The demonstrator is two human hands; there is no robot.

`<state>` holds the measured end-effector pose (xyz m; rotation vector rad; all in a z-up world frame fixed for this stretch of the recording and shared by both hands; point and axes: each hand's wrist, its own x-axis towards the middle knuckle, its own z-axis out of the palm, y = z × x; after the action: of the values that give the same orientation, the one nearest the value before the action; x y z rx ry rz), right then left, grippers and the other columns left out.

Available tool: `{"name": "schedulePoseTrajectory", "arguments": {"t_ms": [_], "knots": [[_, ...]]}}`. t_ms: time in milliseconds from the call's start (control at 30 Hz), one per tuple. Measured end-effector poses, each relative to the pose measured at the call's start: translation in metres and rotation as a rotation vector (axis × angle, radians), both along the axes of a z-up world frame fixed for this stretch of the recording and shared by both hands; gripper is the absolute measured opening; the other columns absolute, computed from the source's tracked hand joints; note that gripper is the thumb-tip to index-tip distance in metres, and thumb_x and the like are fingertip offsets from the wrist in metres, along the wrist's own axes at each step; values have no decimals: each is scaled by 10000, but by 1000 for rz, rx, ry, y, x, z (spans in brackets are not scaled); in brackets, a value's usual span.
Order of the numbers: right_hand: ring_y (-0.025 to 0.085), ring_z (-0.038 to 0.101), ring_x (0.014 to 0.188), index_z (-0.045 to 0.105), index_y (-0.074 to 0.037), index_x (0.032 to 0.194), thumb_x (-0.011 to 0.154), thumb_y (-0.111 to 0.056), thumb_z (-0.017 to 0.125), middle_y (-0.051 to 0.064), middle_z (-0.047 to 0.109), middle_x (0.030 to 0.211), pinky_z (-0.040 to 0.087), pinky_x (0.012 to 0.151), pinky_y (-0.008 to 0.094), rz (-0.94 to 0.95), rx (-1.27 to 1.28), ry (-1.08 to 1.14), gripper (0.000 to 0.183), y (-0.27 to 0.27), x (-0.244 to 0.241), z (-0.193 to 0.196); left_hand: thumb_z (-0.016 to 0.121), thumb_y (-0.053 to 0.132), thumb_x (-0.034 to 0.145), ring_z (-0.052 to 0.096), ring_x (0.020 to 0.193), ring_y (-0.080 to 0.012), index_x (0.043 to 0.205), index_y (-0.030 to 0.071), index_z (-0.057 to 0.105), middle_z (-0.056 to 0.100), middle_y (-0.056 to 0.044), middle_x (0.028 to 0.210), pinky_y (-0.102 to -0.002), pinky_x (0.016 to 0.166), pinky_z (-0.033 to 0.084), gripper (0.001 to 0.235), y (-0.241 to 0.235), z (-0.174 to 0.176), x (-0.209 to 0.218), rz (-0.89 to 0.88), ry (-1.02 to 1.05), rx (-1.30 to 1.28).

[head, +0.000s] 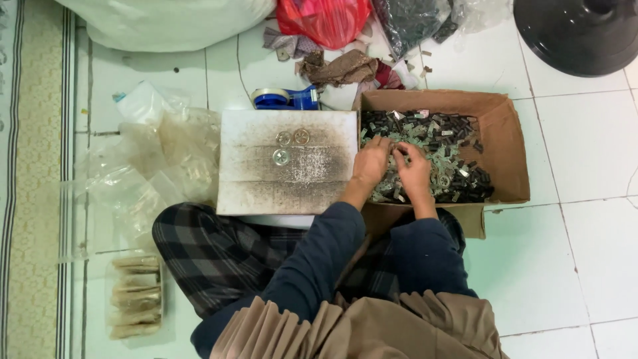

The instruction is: The person sorts small metal components from a box, places them into circular patterns on a board, and then puts them into small plastic bags.

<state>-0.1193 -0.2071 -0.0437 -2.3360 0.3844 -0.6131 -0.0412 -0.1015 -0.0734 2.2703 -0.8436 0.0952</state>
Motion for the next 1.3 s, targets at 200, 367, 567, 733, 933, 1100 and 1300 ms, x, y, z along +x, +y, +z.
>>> {"name": "schedulePoseTrajectory", "arguments": {"t_ms": [200, 367, 567, 733, 933, 1100, 1300], "knots": [[261, 721, 1026, 750, -72, 1184, 1033, -88, 718, 125, 763, 1037, 565, 892, 413, 66, 376, -153, 155, 93, 17, 64, 501, 146, 1104, 675, 1065, -271, 1373, 156, 612, 642, -91, 1107, -379, 924, 573, 291, 100, 73, -9, 164, 271, -421], [318, 732, 1032, 770, -92, 1183, 951, -101, 783, 160, 772, 997, 573, 904, 436, 171, 355, -86, 233, 169, 50, 50, 584, 106, 1000, 553, 1288, -345, 1402, 134, 593, 597, -125, 1350, -527, 1045, 429, 403, 227, 68, 10, 386, -93, -112], [407, 720, 1002, 766, -94, 1180, 918, -127, 776, 189, 771, 1021, 570, 873, 505, 214, 189, 31, 264, 214, 82, 30, 323, 477, 1084, 77, 1577, -399, 1653, 197, 224, 165, -74, 1731, -697, 1206, -26, 642, 273, 64, 16, 317, 77, 486], [365, 714, 1043, 748, -163, 1219, 925, -210, 784, 94, 726, 1118, 581, 884, 469, 140, 22, 173, 300, 211, 87, 20, 229, 556, 1085, -4, 1599, -326, 1660, 237, 198, 116, -5, 1743, -667, 1232, -93, 659, 261, 69, 20, 241, 119, 627], [334, 705, 1055, 733, -241, 1242, 932, -291, 770, 38, 645, 1091, 576, 903, 440, 114, 11, 248, 316, 206, 93, 16, 172, 621, 1064, -22, 1596, -315, 1660, 241, 154, 68, 16, 1741, -684, 1235, -122, 707, 249, 50, 28, 257, 114, 635], [330, 716, 974, 744, -214, 1231, 895, -203, 810, 51, 662, 1011, 582, 867, 409, 153, 52, 30, 343, 182, 90, 24, 285, 574, 1073, 70, 1585, -367, 1645, 153, 223, 153, -80, 1728, -707, 1232, -44, 713, 245, 50, 23, 309, 34, 531], [375, 707, 856, 761, -134, 1184, 958, -99, 765, 119, 655, 929, 586, 734, 410, -17, 104, -116, 229, 78, 64, 27, 458, 427, 1070, 266, 1516, -446, 1420, 68, 582, 332, -217, 1637, -661, 1191, 202, 516, 168, 97, 10, 236, -88, 251]]}}
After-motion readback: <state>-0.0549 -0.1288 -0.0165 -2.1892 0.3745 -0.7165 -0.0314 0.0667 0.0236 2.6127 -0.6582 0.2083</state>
